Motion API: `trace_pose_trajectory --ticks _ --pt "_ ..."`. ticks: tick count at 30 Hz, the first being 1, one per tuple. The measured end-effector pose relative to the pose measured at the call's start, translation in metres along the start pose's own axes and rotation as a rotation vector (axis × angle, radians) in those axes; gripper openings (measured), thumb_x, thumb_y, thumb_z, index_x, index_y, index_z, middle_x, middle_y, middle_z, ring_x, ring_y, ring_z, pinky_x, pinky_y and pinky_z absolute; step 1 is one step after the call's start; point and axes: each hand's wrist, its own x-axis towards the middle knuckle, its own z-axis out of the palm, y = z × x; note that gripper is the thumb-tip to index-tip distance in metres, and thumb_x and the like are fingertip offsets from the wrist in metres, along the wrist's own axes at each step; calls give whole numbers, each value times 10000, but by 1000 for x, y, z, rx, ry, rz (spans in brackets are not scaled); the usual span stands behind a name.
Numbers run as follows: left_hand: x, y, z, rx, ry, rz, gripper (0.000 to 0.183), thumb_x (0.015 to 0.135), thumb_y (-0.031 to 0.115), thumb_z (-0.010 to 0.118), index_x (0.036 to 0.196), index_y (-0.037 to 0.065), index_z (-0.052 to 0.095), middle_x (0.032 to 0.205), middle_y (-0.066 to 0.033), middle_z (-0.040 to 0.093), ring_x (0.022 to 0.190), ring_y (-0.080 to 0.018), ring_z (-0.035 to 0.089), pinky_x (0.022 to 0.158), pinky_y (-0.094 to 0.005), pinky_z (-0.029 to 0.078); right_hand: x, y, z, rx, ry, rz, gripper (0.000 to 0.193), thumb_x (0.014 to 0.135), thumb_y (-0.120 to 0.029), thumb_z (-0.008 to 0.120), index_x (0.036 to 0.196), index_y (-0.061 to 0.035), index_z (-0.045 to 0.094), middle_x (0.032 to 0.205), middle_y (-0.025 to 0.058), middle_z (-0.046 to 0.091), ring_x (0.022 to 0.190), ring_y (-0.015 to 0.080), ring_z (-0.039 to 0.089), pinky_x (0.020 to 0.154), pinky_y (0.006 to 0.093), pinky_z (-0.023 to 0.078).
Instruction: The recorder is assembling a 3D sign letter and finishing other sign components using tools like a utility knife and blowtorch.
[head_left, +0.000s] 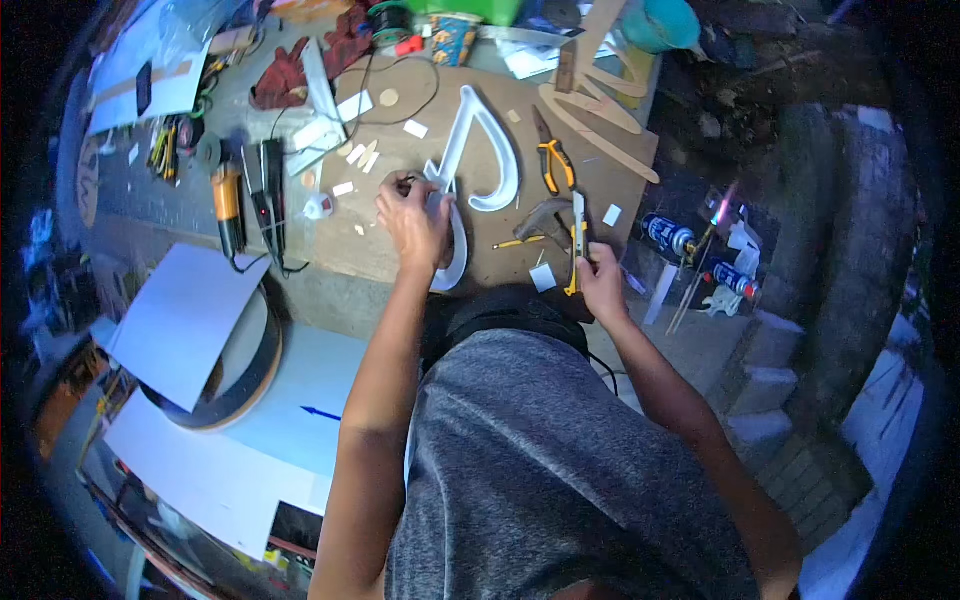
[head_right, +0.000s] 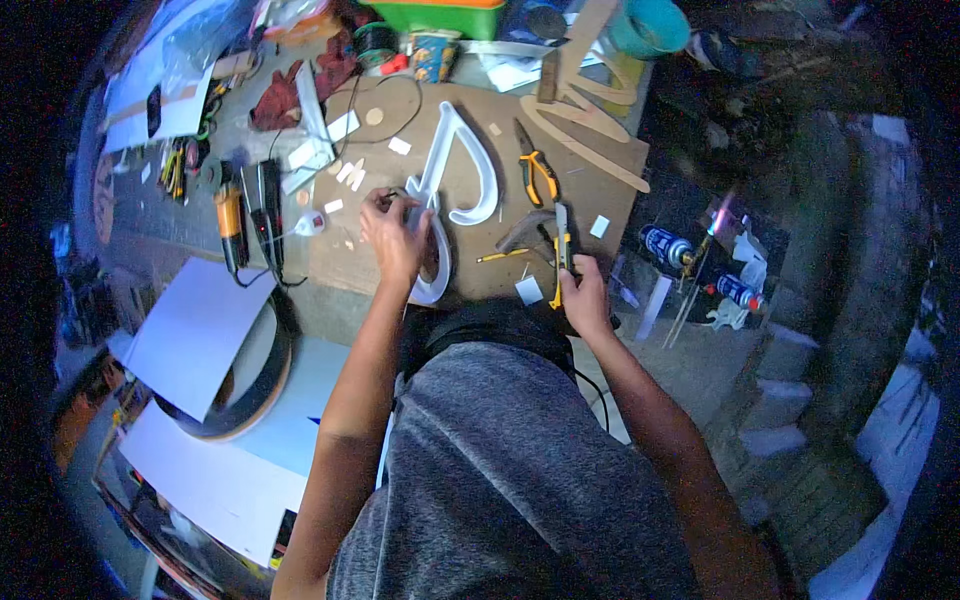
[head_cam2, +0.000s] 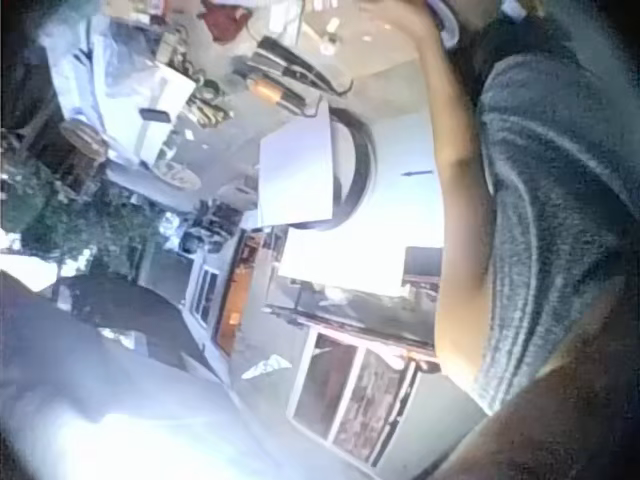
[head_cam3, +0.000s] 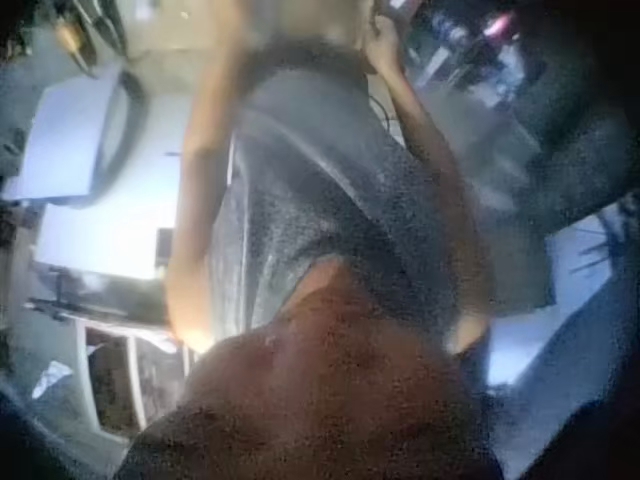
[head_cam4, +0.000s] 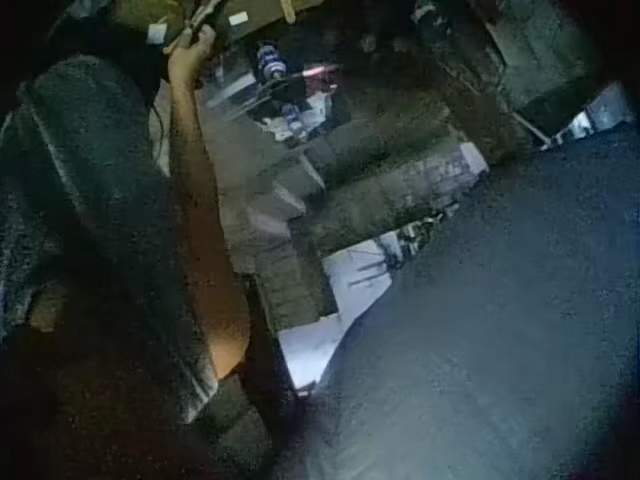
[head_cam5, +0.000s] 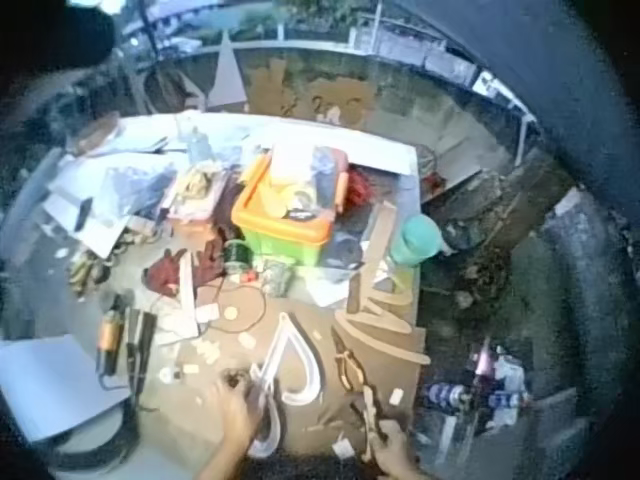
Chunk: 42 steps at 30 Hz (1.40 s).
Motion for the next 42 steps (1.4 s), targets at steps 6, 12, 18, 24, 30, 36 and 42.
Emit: trace_pose_trajectory --ticks 6,12,18,24,30,36,42 --pt "-6 -14 2 -15 70 118 268 737 232 813 964 133 711 1213 -182 513 1117 -386 490 951 -493 391 -4 -3 7 -197 228 -207 271 863 -111 669 1105 -10 603 1005 200 635 960 378 620 854 442 489" --pt "-9 -13 -6 -70 38 180 282 770 165 785 1017 79 680 1172 -209 514 1100 -382 493 968 -474 385 17 -38 -1 -114 375 -223 268 866 -146 676 1088 -5 619 1018 209 647 973 388 624 860 450 494" --pt "-33 -8 -12 -50 26 219 305 794 139 746 1073 59 650 1204 -232 498 1144 -393 469 1002 -481 359 52 -56 1 -152 382 -223 246 864 -127 678 1077 -16 626 1002 205 665 956 395 634 852 467 498" --pt "-47 -11 -18 -39 -38 178 301 807 149 726 1086 65 649 1223 -215 497 1179 -392 449 1030 -484 329 52 -46 -8 -68 382 -321 279 829 -117 720 1066 -26 604 985 201 658 948 392 627 837 463 498" --pt "-52 -16 -17 -76 -57 170 287 815 124 717 1082 65 632 1218 -208 499 1157 -382 462 1021 -480 338 47 -33 -15 -233 308 -356 399 791 -88 742 1153 -36 581 1070 186 624 1027 381 594 899 459 474" --pt "-57 -16 -30 -60 -53 159 283 814 107 711 1081 62 631 1186 -202 495 1159 -376 460 1009 -465 354 21 -40 -62 -249 583 -416 264 807 -57 695 1062 -42 629 1004 163 628 982 361 593 868 441 477" --pt "-64 -44 -28 -38 -42 119 276 808 102 716 1069 59 640 1167 -203 501 1171 -381 460 1006 -480 358 -2 60 -159 -460 915 -186 240 783 -90 731 981 -37 609 994 165 611 965 391 570 848 480 455"
